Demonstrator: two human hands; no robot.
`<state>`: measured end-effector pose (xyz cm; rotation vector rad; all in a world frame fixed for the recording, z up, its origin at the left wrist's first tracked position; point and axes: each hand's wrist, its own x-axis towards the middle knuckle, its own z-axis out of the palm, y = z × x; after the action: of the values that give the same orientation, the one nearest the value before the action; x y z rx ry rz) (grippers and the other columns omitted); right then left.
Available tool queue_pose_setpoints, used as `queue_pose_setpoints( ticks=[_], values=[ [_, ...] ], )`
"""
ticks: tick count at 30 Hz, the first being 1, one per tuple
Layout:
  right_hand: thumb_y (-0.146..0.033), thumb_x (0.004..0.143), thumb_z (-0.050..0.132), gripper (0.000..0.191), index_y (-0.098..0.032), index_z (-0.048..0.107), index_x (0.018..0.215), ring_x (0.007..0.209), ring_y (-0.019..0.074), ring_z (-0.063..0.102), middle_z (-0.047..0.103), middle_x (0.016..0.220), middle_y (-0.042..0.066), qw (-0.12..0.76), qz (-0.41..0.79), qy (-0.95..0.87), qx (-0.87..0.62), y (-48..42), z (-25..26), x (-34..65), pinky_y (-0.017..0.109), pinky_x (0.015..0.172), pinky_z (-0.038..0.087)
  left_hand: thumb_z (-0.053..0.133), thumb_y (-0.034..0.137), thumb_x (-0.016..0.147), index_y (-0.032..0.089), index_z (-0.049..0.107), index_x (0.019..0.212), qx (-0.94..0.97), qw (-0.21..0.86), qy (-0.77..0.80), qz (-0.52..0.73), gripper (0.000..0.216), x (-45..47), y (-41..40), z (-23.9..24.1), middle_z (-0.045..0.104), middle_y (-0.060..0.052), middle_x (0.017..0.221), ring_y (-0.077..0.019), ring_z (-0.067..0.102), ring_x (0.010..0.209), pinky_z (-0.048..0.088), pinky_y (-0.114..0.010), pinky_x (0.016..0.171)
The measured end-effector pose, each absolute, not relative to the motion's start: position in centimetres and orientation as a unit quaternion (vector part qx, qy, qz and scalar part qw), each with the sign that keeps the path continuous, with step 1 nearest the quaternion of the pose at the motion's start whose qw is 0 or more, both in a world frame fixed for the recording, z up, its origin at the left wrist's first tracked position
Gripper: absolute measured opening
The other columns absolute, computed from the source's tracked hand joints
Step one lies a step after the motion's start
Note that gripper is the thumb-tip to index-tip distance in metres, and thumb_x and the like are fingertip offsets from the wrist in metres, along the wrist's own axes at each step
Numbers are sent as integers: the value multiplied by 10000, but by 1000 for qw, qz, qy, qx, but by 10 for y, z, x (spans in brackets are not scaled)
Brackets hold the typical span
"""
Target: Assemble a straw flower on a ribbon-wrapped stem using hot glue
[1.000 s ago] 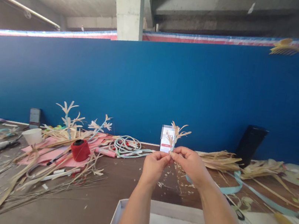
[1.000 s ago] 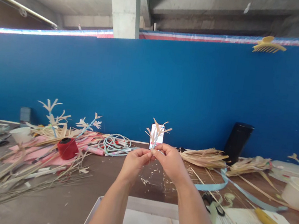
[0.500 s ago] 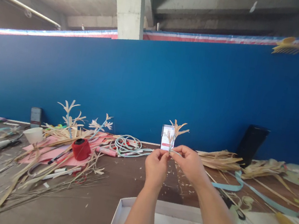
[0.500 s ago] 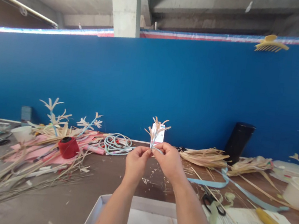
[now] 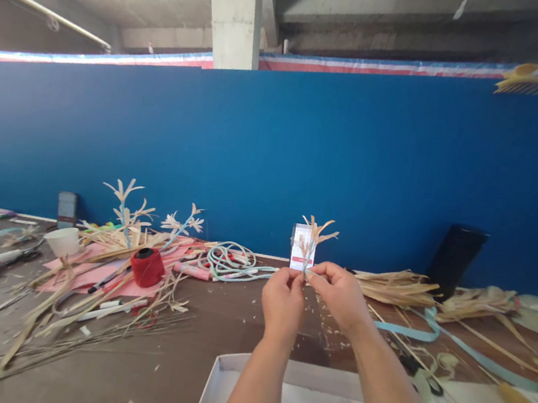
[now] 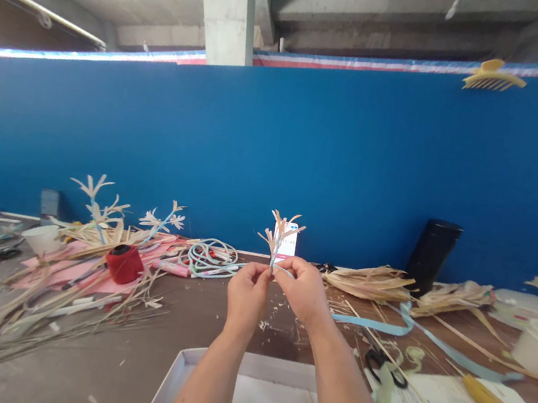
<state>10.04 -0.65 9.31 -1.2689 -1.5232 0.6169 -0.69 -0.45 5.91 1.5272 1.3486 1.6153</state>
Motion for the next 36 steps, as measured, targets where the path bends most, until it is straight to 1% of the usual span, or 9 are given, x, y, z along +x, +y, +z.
queue_pose_setpoints(
  ticks=[5,9,15,19,22,25,29,32,36],
  values=[
    [-446,689,587,287,-166,650,696,568,140,502,637,631,15,519,221,-615,-551,-6,91,95,243,541,366,443,259,822,207,613,773,596,153,532,582,184,-3,-7,56,627,-21,758,-156,546,730,367,-262,655],
    [-456,701,572,292,-173,644,678,568,146,504,631,608,14,524,200,-600,-571,-4,88,91,246,544,369,430,244,836,194,614,766,606,67,549,572,204,1,-8,53,624,-37,751,-165,540,737,363,-275,672],
    [-438,721,541,285,-178,655,708,649,177,560,666,697,33,503,198,-614,-575,-2,89,97,270,623,394,421,248,850,194,649,850,635,41,515,574,234,-1,-9,54,649,-56,781,-177,552,768,370,-286,709],
    [-430,720,543,283,-172,658,712,684,185,568,672,730,42,505,197,-621,-566,-3,94,106,281,661,395,416,250,850,224,667,942,669,130,459,570,268,-5,-10,60,668,-70,864,-185,564,808,385,-287,728],
    [-450,718,543,313,-159,655,739,646,172,551,659,686,36,516,218,-616,-555,-4,96,112,270,618,395,459,306,826,223,681,948,636,257,419,595,266,-8,-7,64,676,-67,899,-190,579,830,407,-290,753],
    [-465,709,548,343,-148,660,775,599,156,529,647,660,28,514,247,-613,-548,-5,97,115,260,565,379,516,388,780,186,687,939,552,391,399,619,309,-12,0,64,682,-66,869,-188,589,799,430,-287,729],
    [-435,715,551,298,-155,651,739,570,144,527,644,641,18,493,268,-624,-544,-8,99,114,257,561,377,569,453,722,139,697,893,509,520,367,579,380,-17,3,63,665,-65,762,-147,564,668,426,-253,621],
    [-399,733,535,260,-161,635,706,613,154,562,660,660,22,487,280,-640,-524,-9,100,112,260,602,395,609,460,685,116,699,841,499,577,337,552,389,-19,0,65,650,-71,739,-123,543,629,414,-235,589],
    [-379,733,539,233,-170,633,693,618,149,572,661,649,8,487,290,-643,-515,-9,100,110,256,616,403,669,423,635,108,693,803,471,613,338,537,358,-20,-2,67,644,-82,767,-117,550,653,426,-235,615]
  ],
)
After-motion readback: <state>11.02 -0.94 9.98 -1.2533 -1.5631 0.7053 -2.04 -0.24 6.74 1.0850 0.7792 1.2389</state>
